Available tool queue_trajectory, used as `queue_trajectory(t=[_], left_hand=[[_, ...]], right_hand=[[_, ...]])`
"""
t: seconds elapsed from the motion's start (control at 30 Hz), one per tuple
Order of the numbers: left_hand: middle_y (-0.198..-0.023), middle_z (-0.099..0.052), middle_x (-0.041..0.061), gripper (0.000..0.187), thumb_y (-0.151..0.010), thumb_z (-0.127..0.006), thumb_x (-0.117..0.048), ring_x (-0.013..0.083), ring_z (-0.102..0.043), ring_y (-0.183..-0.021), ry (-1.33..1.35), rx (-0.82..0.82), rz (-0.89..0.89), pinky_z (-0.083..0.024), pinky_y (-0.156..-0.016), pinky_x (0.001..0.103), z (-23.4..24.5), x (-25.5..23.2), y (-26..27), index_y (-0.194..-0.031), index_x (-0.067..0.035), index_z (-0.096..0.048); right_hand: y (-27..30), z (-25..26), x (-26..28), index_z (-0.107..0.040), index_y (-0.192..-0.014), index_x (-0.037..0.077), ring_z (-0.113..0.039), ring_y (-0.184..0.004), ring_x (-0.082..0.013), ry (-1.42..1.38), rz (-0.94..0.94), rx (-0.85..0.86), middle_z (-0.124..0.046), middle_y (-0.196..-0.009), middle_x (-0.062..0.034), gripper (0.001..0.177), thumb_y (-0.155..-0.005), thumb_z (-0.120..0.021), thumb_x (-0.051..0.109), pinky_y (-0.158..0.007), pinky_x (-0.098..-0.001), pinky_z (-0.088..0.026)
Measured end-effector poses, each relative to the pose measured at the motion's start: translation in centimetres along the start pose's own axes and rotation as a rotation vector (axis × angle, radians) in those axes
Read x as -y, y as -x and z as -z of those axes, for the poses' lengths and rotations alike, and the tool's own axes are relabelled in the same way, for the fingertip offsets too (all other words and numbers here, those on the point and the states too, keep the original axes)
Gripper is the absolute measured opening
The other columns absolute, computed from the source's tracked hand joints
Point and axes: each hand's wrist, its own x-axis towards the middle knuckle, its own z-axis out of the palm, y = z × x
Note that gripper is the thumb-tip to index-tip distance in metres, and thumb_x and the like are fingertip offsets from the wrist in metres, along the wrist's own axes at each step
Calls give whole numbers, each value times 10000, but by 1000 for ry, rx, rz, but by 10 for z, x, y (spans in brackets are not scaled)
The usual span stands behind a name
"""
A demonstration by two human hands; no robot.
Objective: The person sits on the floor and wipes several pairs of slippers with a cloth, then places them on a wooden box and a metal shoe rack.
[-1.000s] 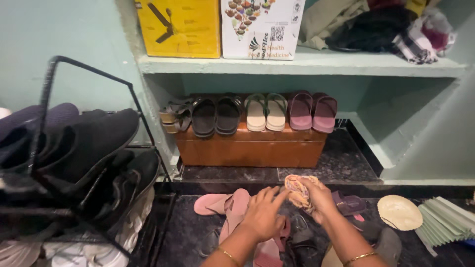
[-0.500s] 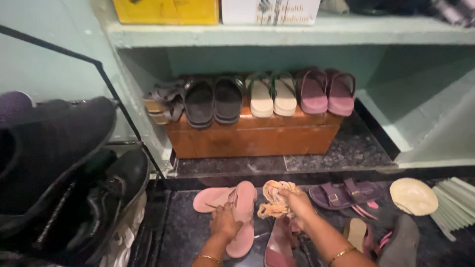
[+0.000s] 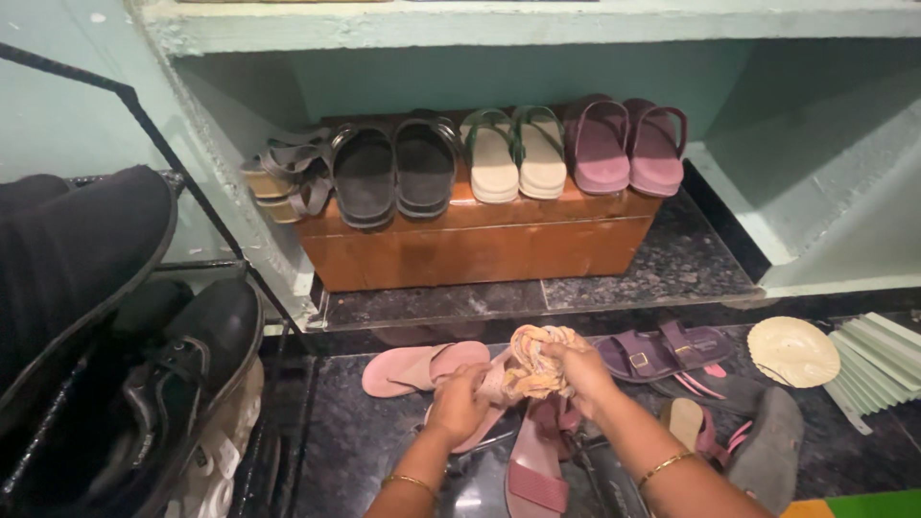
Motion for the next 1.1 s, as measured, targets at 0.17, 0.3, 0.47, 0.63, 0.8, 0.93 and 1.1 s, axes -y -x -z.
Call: queue_trajectory(t=[0.17,0.3,0.47,0.63,0.8,0.93,1.1], left_hand=[[-1133,-681,153,490,-806,-669,-45,292,-675,-991,169,-90,-49,-545,-877,385,-3,-20,-16,-1296,-68,-663],[-997,-695,85,537,-807,-649,-11,182,-651,-801,445,-137,102,-565,-738,306,-6,-46,-34,-1340,-76,-640],[-952,-681,62,580,-817,-606,36,142,-633,-757,519,-137,110,-550,-691,291,16,-57,-29,-1381,-94,-571],[-995,-703,118,527,-801,-570,67,264,-698,-869,155,-310,0,-570,-813,398,38,-50,-21,-1295,-96,-651],[-1121,-640,226,491,-685,-655,5,441,-628,-1006,-346,-747,-97,-506,-850,495,45,-32,-11,-1175,-26,-646],[-1287,-629,165,338,-921,-610,-203,370,-613,-1186,-438,221,187,-500,-1003,486,33,-14,14,-1234,-80,-646],[-1568,-324,191,927,-800,-856,-427,432,-290,-1476,-799,793,475,-305,-1159,658,5,4,51,-1512,-129,-343]], right_hand=[[0,10,5,-683,-1211,30,-736,-1011,-222,274,303,96,-761,-1121,-105,396,-817,-648,-4,-869,-344,-602],[10,-4,17,-625,-1278,25,-658,-1026,-306,927,929,-54,-653,-1124,-196,492,-809,-769,57,-890,-385,-537],[36,-28,26,-521,-1309,124,-692,-936,-191,602,460,269,-705,-1085,-110,589,-781,-780,105,-785,-351,-597],[32,-39,14,-582,-1254,96,-707,-945,-154,789,632,172,-746,-1044,-73,437,-865,-774,147,-833,-325,-579],[-10,-20,-12,-572,-1271,69,-682,-1010,-160,653,754,145,-730,-1099,-72,399,-901,-718,110,-869,-332,-546],[-27,9,-34,-581,-1238,81,-699,-916,-160,612,444,26,-746,-1024,-64,390,-880,-735,94,-790,-328,-571],[-33,25,-48,-586,-1195,72,-733,-817,-186,421,234,33,-738,-990,-85,336,-878,-694,40,-679,-346,-605]])
